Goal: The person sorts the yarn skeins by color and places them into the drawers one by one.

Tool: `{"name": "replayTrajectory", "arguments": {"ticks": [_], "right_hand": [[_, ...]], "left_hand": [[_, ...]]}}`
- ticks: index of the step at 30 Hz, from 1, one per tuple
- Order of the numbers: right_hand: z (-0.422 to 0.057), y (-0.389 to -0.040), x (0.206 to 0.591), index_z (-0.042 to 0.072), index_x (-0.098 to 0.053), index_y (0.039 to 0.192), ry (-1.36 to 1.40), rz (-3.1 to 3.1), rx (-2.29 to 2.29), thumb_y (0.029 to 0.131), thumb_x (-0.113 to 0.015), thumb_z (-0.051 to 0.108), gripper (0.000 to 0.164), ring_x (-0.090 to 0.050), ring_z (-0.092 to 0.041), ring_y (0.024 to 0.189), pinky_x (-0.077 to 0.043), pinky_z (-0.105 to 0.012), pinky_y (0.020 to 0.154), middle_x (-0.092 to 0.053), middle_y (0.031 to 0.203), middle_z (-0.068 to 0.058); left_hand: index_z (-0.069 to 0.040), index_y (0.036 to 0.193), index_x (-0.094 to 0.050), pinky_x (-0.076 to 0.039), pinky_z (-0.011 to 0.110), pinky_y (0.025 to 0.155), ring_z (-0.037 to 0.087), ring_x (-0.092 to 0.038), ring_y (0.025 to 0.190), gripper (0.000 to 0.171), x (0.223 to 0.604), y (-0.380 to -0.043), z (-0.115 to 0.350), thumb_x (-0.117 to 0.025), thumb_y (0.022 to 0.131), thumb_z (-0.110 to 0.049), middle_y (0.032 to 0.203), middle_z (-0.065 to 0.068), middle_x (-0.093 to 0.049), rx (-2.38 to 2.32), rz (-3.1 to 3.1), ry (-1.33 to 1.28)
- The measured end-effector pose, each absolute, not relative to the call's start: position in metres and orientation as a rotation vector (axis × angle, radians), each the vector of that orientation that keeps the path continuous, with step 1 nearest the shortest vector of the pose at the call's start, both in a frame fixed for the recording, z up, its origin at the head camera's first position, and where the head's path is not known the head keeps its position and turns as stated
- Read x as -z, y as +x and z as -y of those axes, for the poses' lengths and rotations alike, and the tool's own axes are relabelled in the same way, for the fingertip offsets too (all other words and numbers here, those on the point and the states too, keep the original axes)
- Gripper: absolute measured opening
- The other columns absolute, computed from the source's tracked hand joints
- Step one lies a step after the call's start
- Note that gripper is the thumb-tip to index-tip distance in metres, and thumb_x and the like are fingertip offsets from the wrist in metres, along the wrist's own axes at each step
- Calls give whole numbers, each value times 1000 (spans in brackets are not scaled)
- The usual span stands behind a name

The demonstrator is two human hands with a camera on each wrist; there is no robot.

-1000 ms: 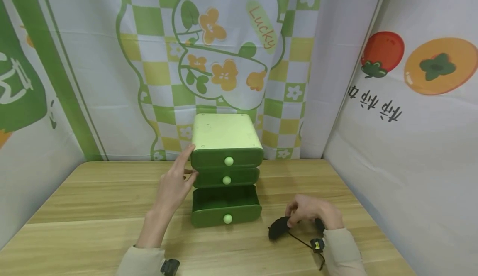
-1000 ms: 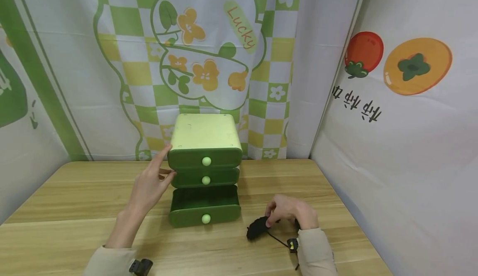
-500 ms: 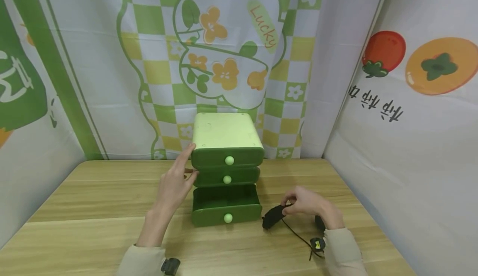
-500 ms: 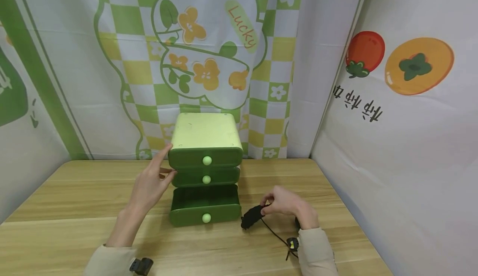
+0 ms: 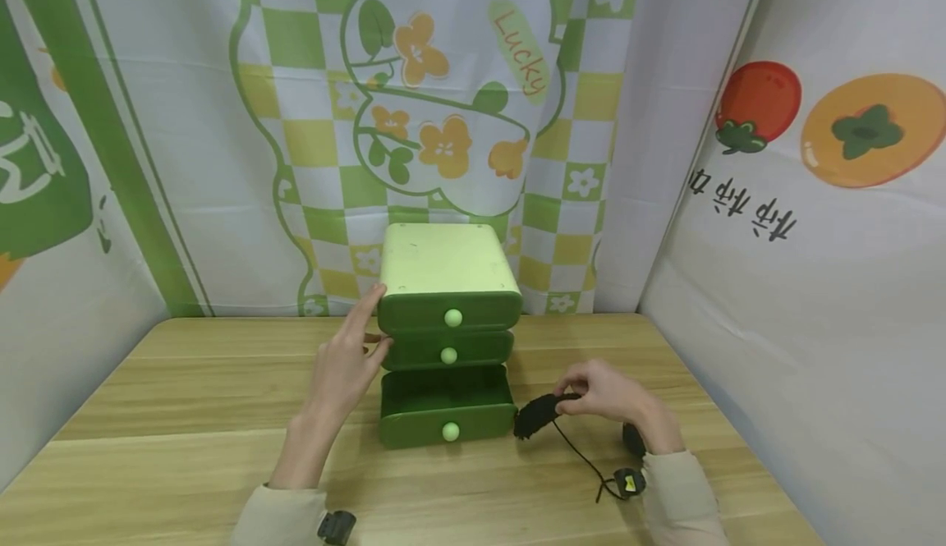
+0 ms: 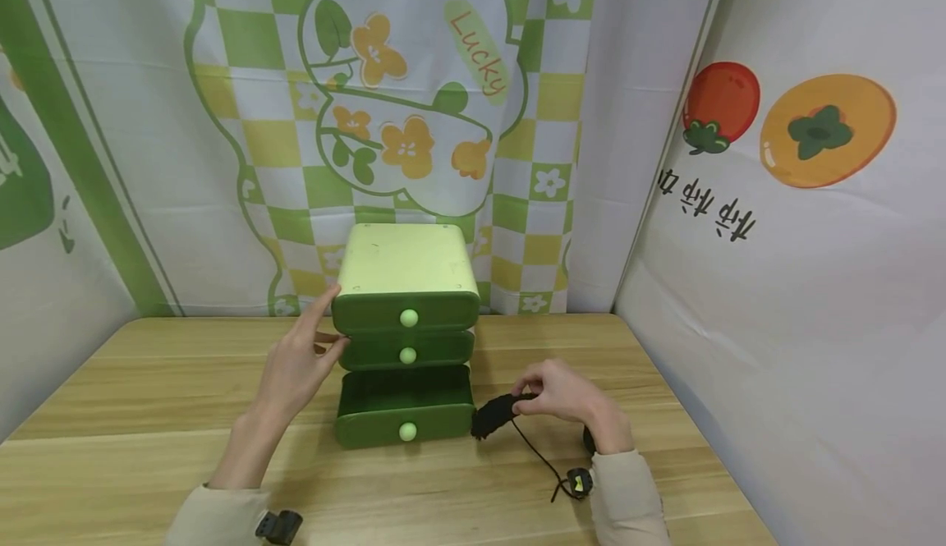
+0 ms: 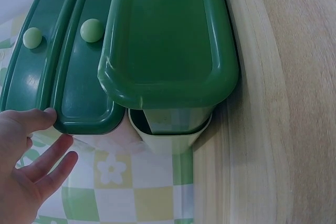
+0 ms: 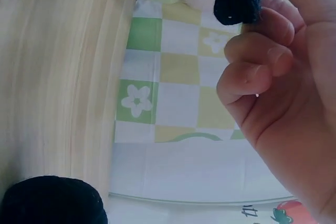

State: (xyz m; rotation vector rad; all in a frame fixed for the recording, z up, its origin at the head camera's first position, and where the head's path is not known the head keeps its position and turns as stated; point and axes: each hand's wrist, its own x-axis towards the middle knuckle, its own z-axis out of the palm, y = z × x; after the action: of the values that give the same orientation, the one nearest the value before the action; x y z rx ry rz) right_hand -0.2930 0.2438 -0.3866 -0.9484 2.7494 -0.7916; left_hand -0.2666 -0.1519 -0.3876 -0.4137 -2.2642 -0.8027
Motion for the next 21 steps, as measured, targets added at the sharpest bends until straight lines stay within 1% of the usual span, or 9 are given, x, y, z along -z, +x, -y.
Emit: {"name": "replayTrajectory", "arguments": {"ticks": [2, 4, 7, 9, 11, 14, 18, 21], "right_hand": [[-243, -292, 385, 17, -75, 98, -979, -2767, 808, 86, -77, 30, 17, -43, -3, 68, -38, -20, 60, -53, 76, 10], [-243, -291, 384, 16, -75, 99, -1015, -2784, 823, 87, -77, 29, 18, -42, -3, 67, -38, -20, 60, -53, 76, 10], [-241, -291, 383, 15, -75, 99, -1074, -2809, 850, 87, -76, 26, 17, -41, -1, 63, -37, -20, 59, -48, 71, 10], [-239, -291, 381, 16, -75, 99, -1115, -2831, 853, 87, -76, 25, 15, -40, 1, 62, -38, -19, 58, -47, 69, 12], [-238, -291, 380, 17, -75, 98, -1156, -2852, 851, 88, -76, 25, 13, -40, 1, 61, -38, -19, 58, -47, 69, 13], [-237, -289, 378, 18, -75, 98, -1212, -2880, 841, 88, -77, 26, 13, -39, 3, 60, -38, -18, 57, -46, 68, 14], [-234, -287, 375, 18, -75, 98, -1274, -2907, 865, 87, -77, 25, 13, -37, 3, 60, -37, -18, 56, -45, 67, 14], [-230, -285, 374, 18, -75, 97, -1349, -2934, 902, 85, -79, 21, 13, -37, 4, 60, -36, -17, 55, -45, 66, 13]], "left_hand": [[-20, 156, -30, -51, 25, 49, 30, -75, 84, 88, 388, -266, 152, -76, 84, 1, 153, 11, -45, 804, 2265, -413], [-20, 156, -30, -50, 24, 49, 30, -75, 84, 88, 387, -266, 152, -76, 84, 1, 153, 12, -46, 802, 2263, -413], [-20, 156, -30, -52, 27, 50, 30, -75, 84, 88, 387, -266, 152, -76, 84, 2, 153, 12, -46, 805, 2258, -413], [-20, 156, -30, -55, 31, 53, 30, -75, 84, 89, 387, -266, 152, -76, 84, 2, 153, 12, -46, 807, 2256, -412], [-20, 156, -30, -57, 33, 55, 31, -75, 85, 89, 387, -266, 153, -76, 84, 2, 153, 12, -45, 813, 2260, -411], [-19, 156, -30, -57, 33, 55, 31, -75, 85, 88, 387, -266, 153, -76, 84, 2, 154, 11, -45, 811, 2263, -413], [-18, 155, -30, -54, 29, 52, 30, -75, 84, 88, 387, -266, 152, -76, 83, 2, 153, 12, -45, 798, 2261, -418], [-19, 155, -30, -51, 23, 50, 30, -75, 84, 88, 388, -266, 152, -76, 83, 2, 153, 11, -45, 795, 2260, -420]]}}
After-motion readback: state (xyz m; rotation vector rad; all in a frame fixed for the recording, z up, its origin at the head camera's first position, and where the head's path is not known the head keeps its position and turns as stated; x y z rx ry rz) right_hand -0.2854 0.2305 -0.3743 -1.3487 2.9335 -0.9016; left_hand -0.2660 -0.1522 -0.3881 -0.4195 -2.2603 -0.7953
